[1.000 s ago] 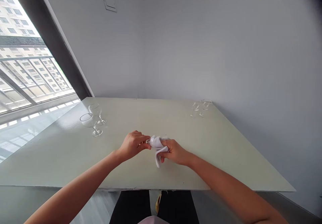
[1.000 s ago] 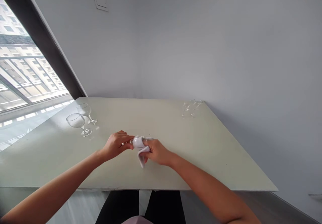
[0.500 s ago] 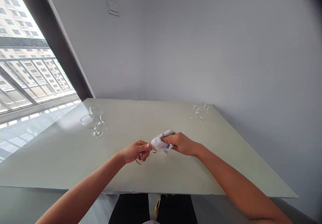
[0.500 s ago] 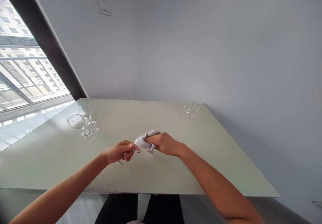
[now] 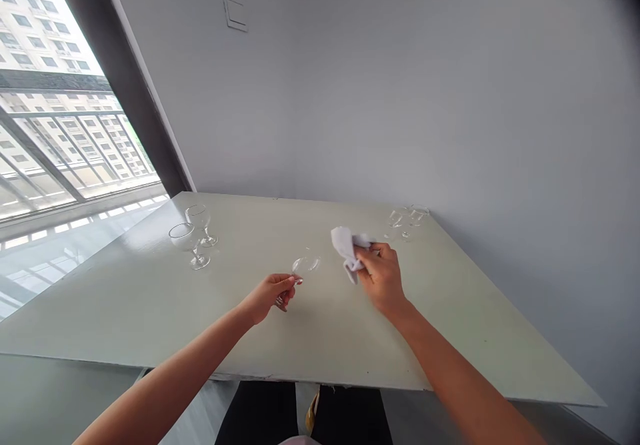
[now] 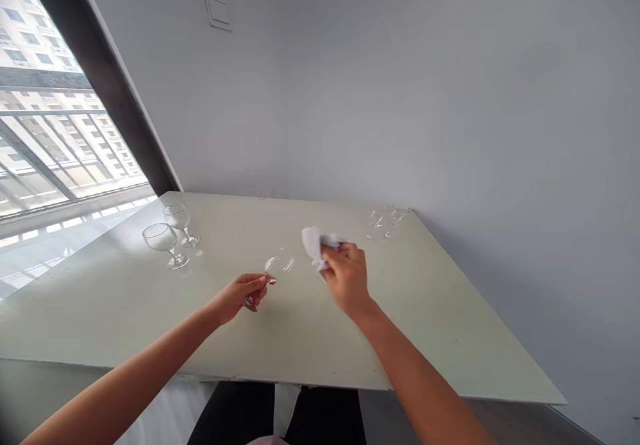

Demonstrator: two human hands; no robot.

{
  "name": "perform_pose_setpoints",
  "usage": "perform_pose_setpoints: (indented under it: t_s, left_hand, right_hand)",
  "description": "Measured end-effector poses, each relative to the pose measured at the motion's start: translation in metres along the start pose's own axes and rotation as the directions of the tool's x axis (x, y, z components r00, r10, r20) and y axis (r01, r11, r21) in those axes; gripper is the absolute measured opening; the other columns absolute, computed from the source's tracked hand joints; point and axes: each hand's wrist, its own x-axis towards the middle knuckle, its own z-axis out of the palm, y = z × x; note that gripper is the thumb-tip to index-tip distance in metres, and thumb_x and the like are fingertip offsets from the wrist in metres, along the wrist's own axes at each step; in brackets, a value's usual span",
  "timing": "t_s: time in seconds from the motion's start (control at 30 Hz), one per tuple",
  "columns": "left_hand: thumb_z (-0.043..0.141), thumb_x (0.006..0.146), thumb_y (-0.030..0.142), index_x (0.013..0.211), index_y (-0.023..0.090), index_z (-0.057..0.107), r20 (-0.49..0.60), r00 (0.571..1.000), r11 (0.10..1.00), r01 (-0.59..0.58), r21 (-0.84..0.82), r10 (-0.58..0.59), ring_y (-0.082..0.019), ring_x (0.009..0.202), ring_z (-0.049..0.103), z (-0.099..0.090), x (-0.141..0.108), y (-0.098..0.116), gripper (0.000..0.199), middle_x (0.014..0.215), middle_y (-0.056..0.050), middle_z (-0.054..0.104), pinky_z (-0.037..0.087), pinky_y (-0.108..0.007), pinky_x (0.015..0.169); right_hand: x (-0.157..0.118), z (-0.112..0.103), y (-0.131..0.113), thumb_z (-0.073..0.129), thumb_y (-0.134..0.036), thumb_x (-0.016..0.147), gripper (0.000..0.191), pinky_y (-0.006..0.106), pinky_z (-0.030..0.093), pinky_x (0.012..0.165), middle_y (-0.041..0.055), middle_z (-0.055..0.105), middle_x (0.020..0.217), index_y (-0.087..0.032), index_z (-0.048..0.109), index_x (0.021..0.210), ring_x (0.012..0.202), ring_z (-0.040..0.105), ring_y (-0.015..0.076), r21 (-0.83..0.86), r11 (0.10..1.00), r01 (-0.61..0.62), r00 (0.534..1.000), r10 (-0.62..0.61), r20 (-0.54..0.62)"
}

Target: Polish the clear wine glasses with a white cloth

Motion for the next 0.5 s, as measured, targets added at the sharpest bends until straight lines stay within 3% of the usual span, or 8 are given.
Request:
perform_pose_setpoints:
  t_s: [0.07,0.13,0.2,0.23,0.3,0.37,0.43,0.5]
  left_hand:
    - [0.049,0.076,0.042,0.068,0.014,0.056,-0.025,0.999,0.986,-0.042,0.163,0.046,-0.008,0.053,0.041,0.007,0.002,-0.001,0.030,0.061,0.001,0.047,0.033,-0.021,0.049]
    - [0.048,0.075,0.033,0.058,0.015,0.051,-0.071,0.992,0.936,-0.074,0.345,0.104,-0.009,0.053,0.042,0.014,0.002,-0.002,0.025,0.057,0.001,0.048,0.032,-0.022,0.050]
    - [0.048,0.071,0.023,0.054,0.016,0.049,-0.115,0.978,0.863,-0.095,0.496,0.173,-0.010,0.052,0.042,0.021,-0.001,-0.001,0.019,0.055,0.000,0.049,0.031,-0.022,0.050]
    - [0.046,0.070,0.020,0.053,0.016,0.049,-0.126,0.968,0.818,-0.110,0.565,0.218,-0.010,0.052,0.042,0.024,-0.003,0.001,0.018,0.055,0.000,0.050,0.030,-0.023,0.051]
    - [0.043,0.071,0.017,0.054,0.017,0.051,-0.115,0.938,0.710,-0.163,0.685,0.326,-0.011,0.052,0.041,0.027,-0.008,0.007,0.019,0.056,0.000,0.052,0.029,-0.023,0.052]
    - [0.040,0.075,0.018,0.058,0.018,0.054,-0.068,0.903,0.594,-0.221,0.773,0.424,-0.011,0.053,0.042,0.028,-0.012,0.012,0.022,0.057,0.000,0.053,0.029,-0.024,0.054]
    - [0.039,0.078,0.021,0.068,0.020,0.059,-0.026,0.878,0.546,-0.274,0.792,0.478,-0.012,0.056,0.044,0.028,-0.015,0.015,0.023,0.061,0.000,0.056,0.030,-0.023,0.056]
    - [0.039,0.080,0.025,0.079,0.021,0.062,-0.017,0.869,0.548,-0.296,0.783,0.494,-0.013,0.058,0.046,0.028,-0.016,0.015,0.023,0.064,-0.001,0.058,0.031,-0.023,0.057]
  right_hand:
    - [-0.006,0.003,-0.020,0.046,-0.019,0.083,0.034,0.040,0.033,0.087,0.0066,0.061,0.110,-0.025,0.057,0.114,0.099,0.047,0.0250,-0.095,0.965,0.243,0.966,-0.232,0.113]
    - [-0.009,0.009,-0.037,0.045,-0.018,0.083,0.037,0.041,0.029,0.092,0.0059,0.051,0.126,-0.024,0.052,0.119,0.105,0.044,0.0250,-0.098,0.896,0.434,0.885,-0.404,0.230]
    - [-0.008,0.016,-0.048,0.045,-0.019,0.083,0.036,0.044,0.025,0.097,0.0068,0.049,0.127,-0.022,0.052,0.118,0.112,0.040,0.0261,-0.059,0.854,0.517,0.828,-0.482,0.285]
    - [-0.006,0.020,-0.051,0.045,-0.020,0.083,0.034,0.045,0.024,0.098,0.0071,0.051,0.125,-0.022,0.054,0.116,0.115,0.039,0.0266,-0.029,0.854,0.520,0.821,-0.490,0.294]
    - [0.003,0.024,-0.053,0.046,-0.021,0.082,0.031,0.045,0.027,0.096,0.0070,0.057,0.116,-0.022,0.057,0.111,0.113,0.040,0.0262,0.049,0.888,0.458,0.848,-0.452,0.276]
    - [0.014,0.024,-0.052,0.045,-0.021,0.081,0.025,0.039,0.036,0.088,0.0062,0.061,0.105,-0.022,0.060,0.101,0.104,0.046,0.0234,0.164,0.936,0.312,0.899,-0.346,0.268]
    - [0.025,0.023,-0.048,0.044,-0.027,0.082,0.019,0.033,0.041,0.073,0.0047,0.063,0.087,-0.021,0.062,0.085,0.086,0.051,0.0199,0.310,0.948,0.066,0.931,-0.170,0.322]
    - [0.033,0.022,-0.042,0.045,-0.039,0.082,0.027,0.028,0.039,0.058,0.0017,0.058,0.067,-0.019,0.058,0.068,0.065,0.050,0.0158,0.457,0.849,-0.265,0.885,0.027,0.465]
